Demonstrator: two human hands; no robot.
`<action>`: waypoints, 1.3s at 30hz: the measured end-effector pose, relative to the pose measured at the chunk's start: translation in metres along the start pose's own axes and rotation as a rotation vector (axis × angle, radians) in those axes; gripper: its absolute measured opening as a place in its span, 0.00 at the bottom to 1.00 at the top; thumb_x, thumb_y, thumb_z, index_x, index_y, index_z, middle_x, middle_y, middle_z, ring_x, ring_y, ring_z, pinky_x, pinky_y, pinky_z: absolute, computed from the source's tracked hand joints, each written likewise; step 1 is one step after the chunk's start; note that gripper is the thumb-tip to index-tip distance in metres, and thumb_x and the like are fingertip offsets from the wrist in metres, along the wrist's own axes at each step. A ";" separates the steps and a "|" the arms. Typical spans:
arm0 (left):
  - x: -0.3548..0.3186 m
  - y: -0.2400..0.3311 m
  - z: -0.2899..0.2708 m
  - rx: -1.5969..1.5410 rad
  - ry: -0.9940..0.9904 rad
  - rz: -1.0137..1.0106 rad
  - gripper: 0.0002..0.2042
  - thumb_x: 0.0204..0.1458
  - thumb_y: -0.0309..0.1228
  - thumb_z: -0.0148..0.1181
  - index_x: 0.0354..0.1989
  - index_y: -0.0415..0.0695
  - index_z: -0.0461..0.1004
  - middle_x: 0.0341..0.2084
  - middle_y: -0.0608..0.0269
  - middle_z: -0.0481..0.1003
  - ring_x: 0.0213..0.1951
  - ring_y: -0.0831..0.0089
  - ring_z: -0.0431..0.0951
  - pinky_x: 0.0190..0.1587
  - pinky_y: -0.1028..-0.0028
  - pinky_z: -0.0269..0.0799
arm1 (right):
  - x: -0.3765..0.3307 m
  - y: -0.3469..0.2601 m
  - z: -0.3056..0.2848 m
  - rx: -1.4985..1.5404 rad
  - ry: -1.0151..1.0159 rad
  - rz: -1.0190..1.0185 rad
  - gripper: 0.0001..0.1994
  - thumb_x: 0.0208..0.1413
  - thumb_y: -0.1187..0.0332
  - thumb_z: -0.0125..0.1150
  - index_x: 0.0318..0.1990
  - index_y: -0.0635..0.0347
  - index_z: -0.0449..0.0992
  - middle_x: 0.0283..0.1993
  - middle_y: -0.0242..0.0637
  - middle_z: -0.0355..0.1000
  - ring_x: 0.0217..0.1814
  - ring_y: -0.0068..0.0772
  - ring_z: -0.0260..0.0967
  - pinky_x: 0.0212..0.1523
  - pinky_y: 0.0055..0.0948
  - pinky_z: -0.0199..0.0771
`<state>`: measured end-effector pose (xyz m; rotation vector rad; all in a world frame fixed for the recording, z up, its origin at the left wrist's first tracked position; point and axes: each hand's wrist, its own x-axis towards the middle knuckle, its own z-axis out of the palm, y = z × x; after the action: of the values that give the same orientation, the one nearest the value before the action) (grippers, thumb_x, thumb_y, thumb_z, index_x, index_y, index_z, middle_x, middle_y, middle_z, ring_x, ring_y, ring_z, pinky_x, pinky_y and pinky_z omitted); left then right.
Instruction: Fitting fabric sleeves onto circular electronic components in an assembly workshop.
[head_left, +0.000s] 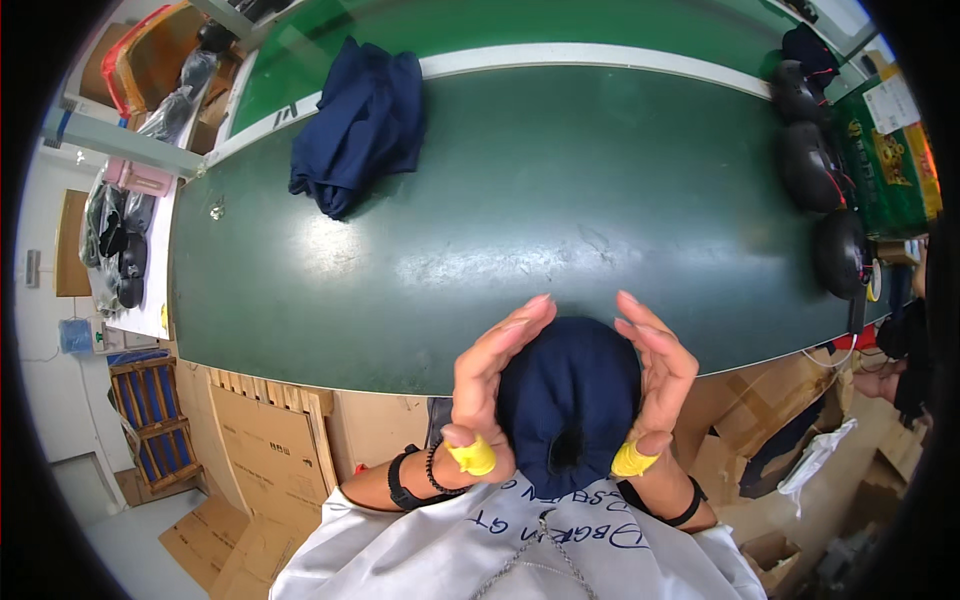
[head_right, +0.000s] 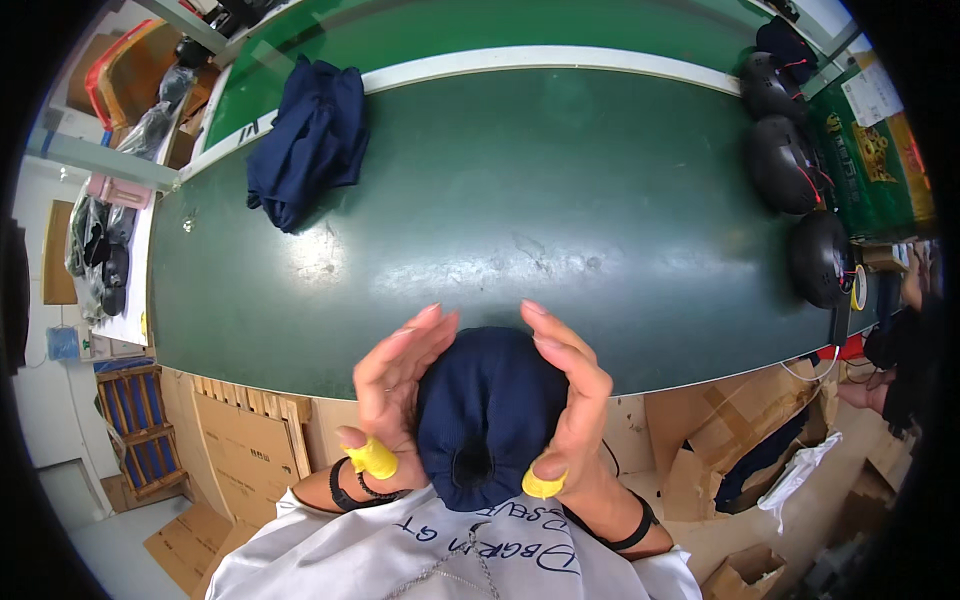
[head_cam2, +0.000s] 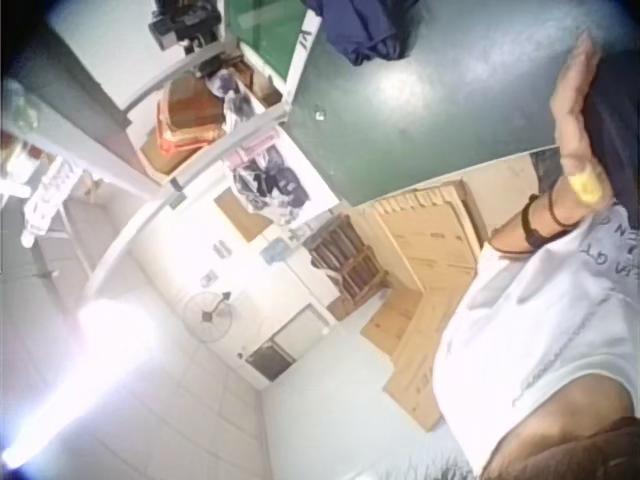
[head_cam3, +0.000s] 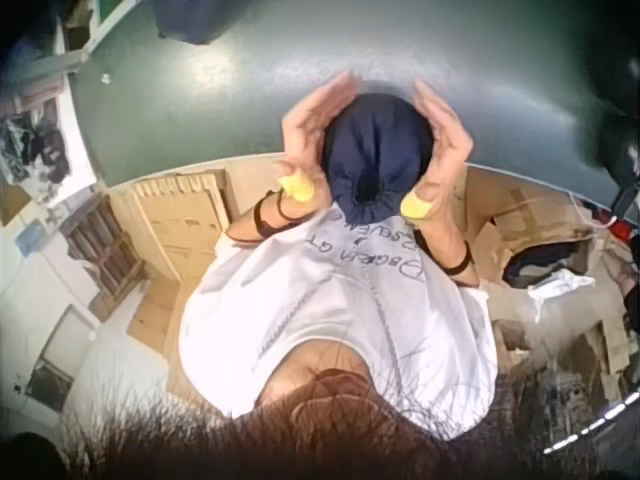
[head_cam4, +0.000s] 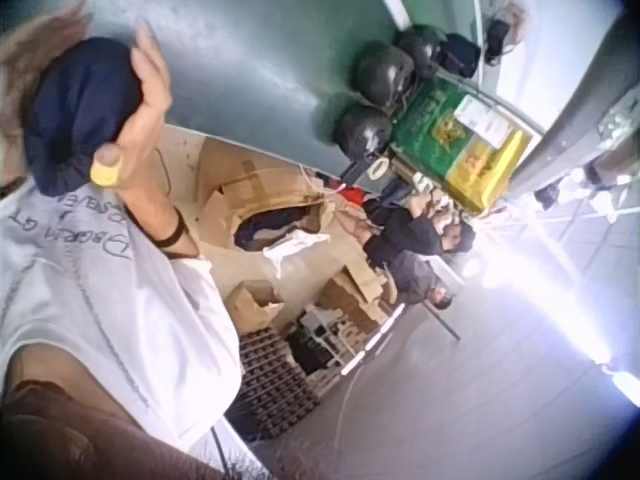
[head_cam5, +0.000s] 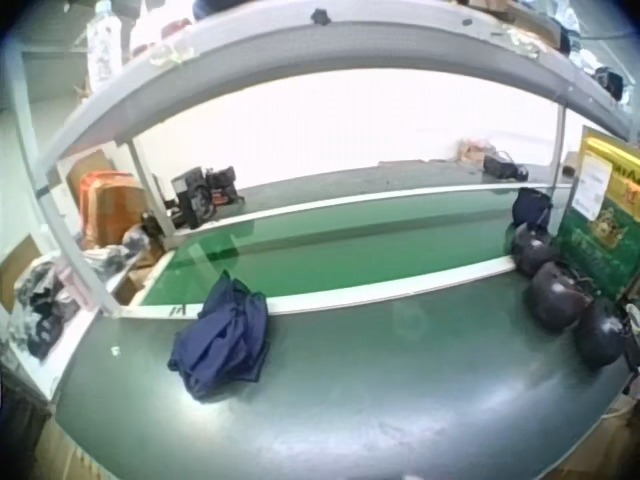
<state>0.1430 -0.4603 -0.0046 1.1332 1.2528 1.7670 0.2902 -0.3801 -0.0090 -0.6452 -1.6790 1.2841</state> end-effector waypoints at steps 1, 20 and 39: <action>-0.002 -0.006 0.000 -0.074 0.043 0.084 0.49 0.64 0.70 0.19 0.71 0.32 0.54 0.69 0.32 0.62 0.72 0.47 0.64 0.73 0.52 0.58 | -0.003 0.006 0.000 0.010 0.029 -0.055 0.51 0.58 0.20 0.36 0.67 0.62 0.58 0.70 0.60 0.63 0.75 0.53 0.62 0.72 0.49 0.60; 0.025 -0.021 -0.028 0.117 -0.251 -0.121 0.45 0.71 0.60 0.14 0.60 0.32 0.73 0.58 0.40 0.76 0.64 0.47 0.73 0.70 0.53 0.64 | 0.014 0.018 -0.023 -0.044 -0.189 0.254 0.52 0.63 0.24 0.30 0.59 0.73 0.74 0.60 0.57 0.74 0.67 0.54 0.72 0.73 0.51 0.62; 0.008 -0.026 -0.025 0.368 -0.138 0.222 0.44 0.68 0.66 0.29 0.58 0.30 0.74 0.55 0.36 0.77 0.62 0.40 0.75 0.65 0.45 0.68 | 0.006 0.012 -0.019 -0.217 -0.157 -0.066 0.45 0.61 0.27 0.50 0.55 0.71 0.78 0.58 0.56 0.77 0.63 0.60 0.75 0.67 0.54 0.70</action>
<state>0.1179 -0.4547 -0.0312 1.6294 1.4497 1.6171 0.3031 -0.3627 -0.0169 -0.6222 -1.9716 1.1397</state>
